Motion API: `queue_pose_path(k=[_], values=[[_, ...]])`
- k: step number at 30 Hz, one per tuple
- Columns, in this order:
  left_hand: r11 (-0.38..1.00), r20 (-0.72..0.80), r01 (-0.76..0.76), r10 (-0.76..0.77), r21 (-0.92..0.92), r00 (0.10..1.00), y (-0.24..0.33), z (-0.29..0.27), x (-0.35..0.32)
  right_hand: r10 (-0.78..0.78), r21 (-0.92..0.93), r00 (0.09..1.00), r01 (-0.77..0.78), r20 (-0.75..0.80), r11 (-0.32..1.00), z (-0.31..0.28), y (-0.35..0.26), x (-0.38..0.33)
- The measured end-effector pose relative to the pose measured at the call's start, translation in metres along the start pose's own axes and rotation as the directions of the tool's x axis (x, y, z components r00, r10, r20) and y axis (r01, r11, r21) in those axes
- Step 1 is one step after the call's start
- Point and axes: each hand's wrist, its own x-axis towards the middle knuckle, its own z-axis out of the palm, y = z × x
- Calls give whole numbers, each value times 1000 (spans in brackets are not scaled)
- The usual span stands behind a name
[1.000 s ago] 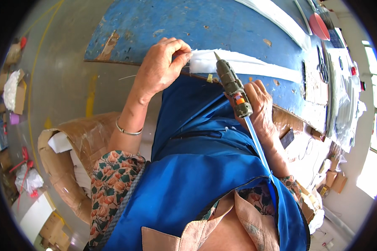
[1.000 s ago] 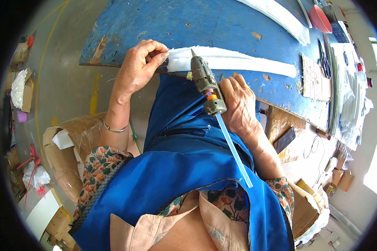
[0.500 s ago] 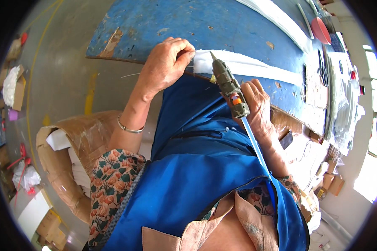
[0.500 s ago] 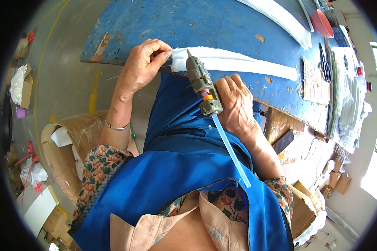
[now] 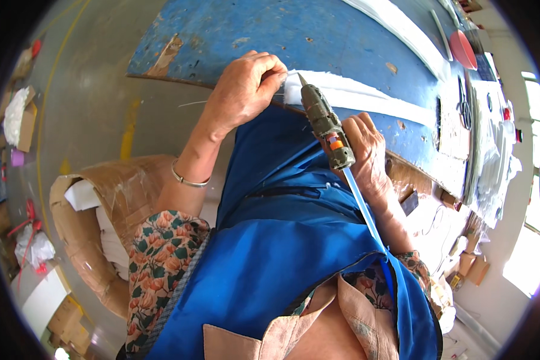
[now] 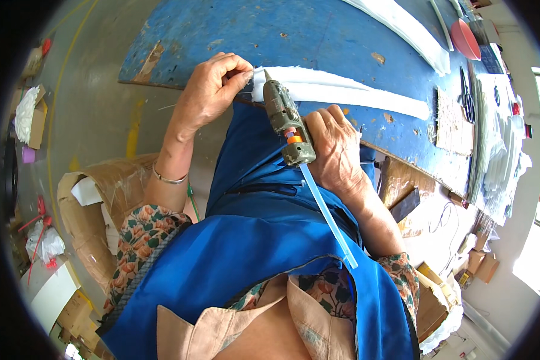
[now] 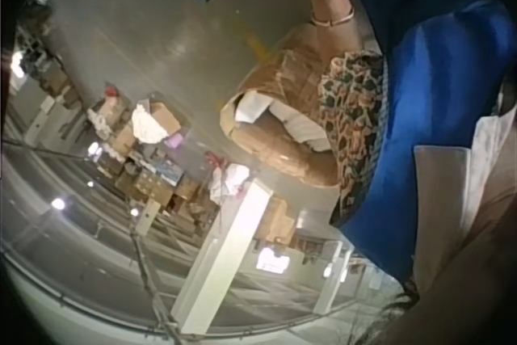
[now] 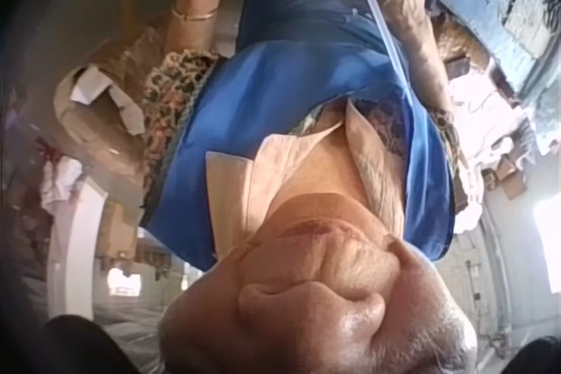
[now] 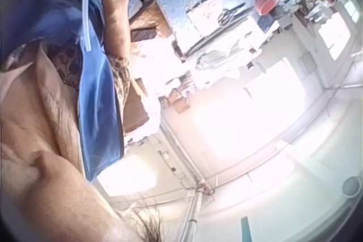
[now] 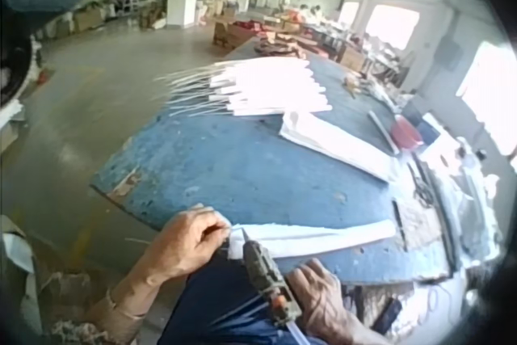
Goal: Applying hot glue to white foam strips and rolling them at a manufacturing workbench.
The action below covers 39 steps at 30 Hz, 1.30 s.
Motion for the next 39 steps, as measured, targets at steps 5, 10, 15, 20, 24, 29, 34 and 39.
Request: queue_pose_path(k=[5,10,15,20,24,29,34,39], values=[[1000,-21,3,-4,-21,1000,1,0,0,-36,2,999,36,-8,999,2,-1,2],[1000,-27,0,0,-24,1000,1,1,-1,-50,-6,999,50,-14,999,3,-2,4],[1000,-7,-23,23,-16,1000,-2,0,-2,-49,-1,999,49,-5,999,5,-3,5],[999,3,-42,42,-31,999,-7,0,-3,-45,9,999,45,1,999,5,-4,6],[993,-37,26,-31,-118,999,-10,-3,-7,-120,110,992,124,-40,986,2,-4,11],[991,-66,85,-92,-106,994,-8,-3,-10,166,510,986,-125,-34,851,-31,6,-15],[999,-55,29,-27,34,998,-6,5,-6,788,801,595,-389,-159,455,-86,89,-57],[996,-45,-3,7,84,999,-4,5,-5,901,901,424,-351,-90,255,-136,213,-116]])
